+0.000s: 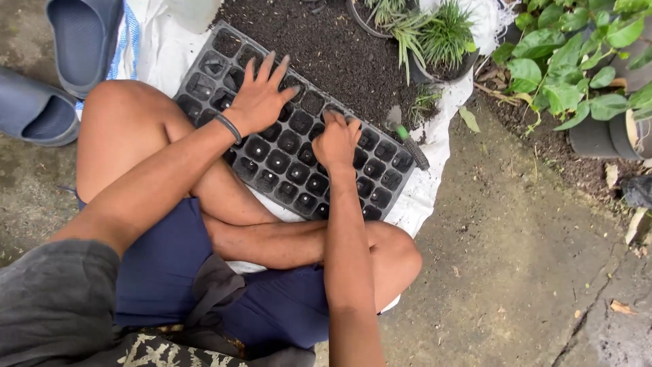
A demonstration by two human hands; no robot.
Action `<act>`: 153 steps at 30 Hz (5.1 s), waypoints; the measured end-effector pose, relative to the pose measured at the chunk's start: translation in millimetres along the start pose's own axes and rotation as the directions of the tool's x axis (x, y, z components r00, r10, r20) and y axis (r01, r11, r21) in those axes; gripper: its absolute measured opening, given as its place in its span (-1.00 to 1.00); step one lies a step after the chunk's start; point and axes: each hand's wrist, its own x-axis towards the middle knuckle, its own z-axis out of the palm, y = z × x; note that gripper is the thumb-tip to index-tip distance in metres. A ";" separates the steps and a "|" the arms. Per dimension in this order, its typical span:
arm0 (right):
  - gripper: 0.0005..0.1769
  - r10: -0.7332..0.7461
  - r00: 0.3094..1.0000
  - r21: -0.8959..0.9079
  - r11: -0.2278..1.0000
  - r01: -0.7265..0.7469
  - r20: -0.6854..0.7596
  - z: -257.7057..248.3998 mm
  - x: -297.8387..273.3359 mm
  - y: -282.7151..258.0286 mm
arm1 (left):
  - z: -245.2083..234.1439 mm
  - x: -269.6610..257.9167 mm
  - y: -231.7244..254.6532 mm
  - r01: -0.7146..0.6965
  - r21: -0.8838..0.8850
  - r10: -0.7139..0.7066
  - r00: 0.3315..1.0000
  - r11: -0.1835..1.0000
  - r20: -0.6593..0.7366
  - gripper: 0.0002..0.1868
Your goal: Preparing soil on a plastic sheet and filling a multi-cell seed tray with soil for planting.
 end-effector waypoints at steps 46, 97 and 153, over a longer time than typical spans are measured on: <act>-0.23 -0.156 0.988 -0.102 0.983 0.155 -0.003 -13.4 2.7 -37.2 | 21.3 11.3 -2.1 0.063 -0.006 -0.062 0.997 0.998 0.044 -0.59; -0.14 -0.088 0.977 -0.099 0.989 0.109 0.194 15.3 1.5 -29.8 | 6.2 14.3 1.6 0.023 -0.072 -0.019 0.998 0.997 0.061 -0.59; -0.11 -0.112 0.982 -0.176 0.974 0.139 0.155 18.1 7.5 -17.3 | -1.8 13.1 15.5 -0.075 -0.007 0.075 0.996 0.997 0.039 -0.70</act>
